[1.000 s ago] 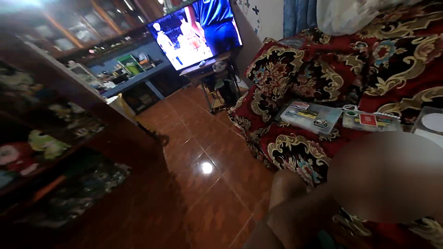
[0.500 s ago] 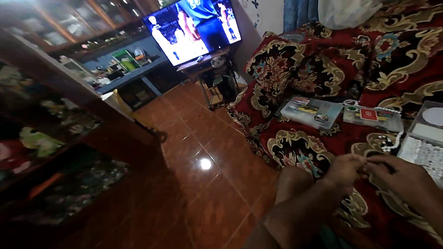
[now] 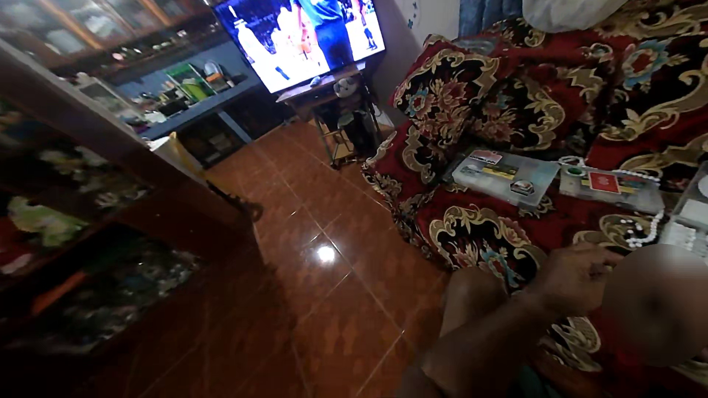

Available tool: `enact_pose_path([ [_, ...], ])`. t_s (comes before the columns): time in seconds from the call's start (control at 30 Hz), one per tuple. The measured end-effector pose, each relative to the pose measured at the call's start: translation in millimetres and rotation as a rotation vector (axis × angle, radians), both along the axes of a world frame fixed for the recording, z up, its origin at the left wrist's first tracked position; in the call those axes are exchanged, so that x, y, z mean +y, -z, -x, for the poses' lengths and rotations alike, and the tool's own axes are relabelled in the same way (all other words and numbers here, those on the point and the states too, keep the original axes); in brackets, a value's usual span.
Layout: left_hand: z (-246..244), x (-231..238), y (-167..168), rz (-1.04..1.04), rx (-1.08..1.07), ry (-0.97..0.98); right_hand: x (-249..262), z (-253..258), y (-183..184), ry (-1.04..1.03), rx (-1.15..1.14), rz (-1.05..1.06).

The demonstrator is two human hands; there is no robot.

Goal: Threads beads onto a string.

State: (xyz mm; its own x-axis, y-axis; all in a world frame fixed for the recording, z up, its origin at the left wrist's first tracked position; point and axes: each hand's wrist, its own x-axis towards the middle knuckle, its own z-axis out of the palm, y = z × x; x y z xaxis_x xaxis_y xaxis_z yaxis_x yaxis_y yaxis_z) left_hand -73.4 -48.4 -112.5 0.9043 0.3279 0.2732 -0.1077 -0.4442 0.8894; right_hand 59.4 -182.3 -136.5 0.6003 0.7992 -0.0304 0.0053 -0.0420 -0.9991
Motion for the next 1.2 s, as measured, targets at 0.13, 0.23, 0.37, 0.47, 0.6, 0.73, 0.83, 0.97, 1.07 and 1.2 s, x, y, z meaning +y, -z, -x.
enact_pose_path([
  [0.13, 4.9, 8.4, 4.8, -0.225, -0.059, -0.001, -2.1, 0.0, -0.9, -0.133, 0.209, -0.032],
  [0.23, 4.4, 9.5, 11.1, -0.290, -0.146, -0.017, -2.2, -0.3, -1.2, -0.183, 0.263, -0.046],
  [0.37, 4.4, 8.6, 12.9, -0.337, -0.186, -0.014, -2.6, -2.2, -0.6, -0.221, 0.278, -0.056],
  [0.47, 4.2, 6.1, 15.3, -0.383, -0.220, -0.032, -4.0, -2.3, 0.6, -0.229, 0.281, -0.051],
  [0.6, 4.4, 4.0, 19.3, -0.454, -0.212, -0.047, -6.0, -1.2, 1.4, -0.229, 0.295, -0.040],
  [0.73, 5.5, 1.4, 19.6, -0.443, -0.203, -0.047, -8.0, -0.3, 0.0, -0.228, 0.299, -0.037],
  [0.83, 7.2, 1.0, 15.6, -0.303, -0.148, -0.024, -8.7, -0.6, 0.0, -0.214, 0.290, -0.046],
  [0.97, 10.1, -1.5, 8.5, -0.098, -0.063, -0.024, -9.5, 0.8, -3.7, -0.196, 0.261, -0.050],
  [1.07, 10.1, -3.2, 8.0, -0.056, -0.048, -0.028, -9.5, 0.8, -4.3, -0.187, 0.232, -0.070],
  [1.2, 8.2, -4.4, 12.1, -0.051, -0.081, -0.038, -7.4, 2.3, -4.8, -0.160, 0.199, -0.077],
])
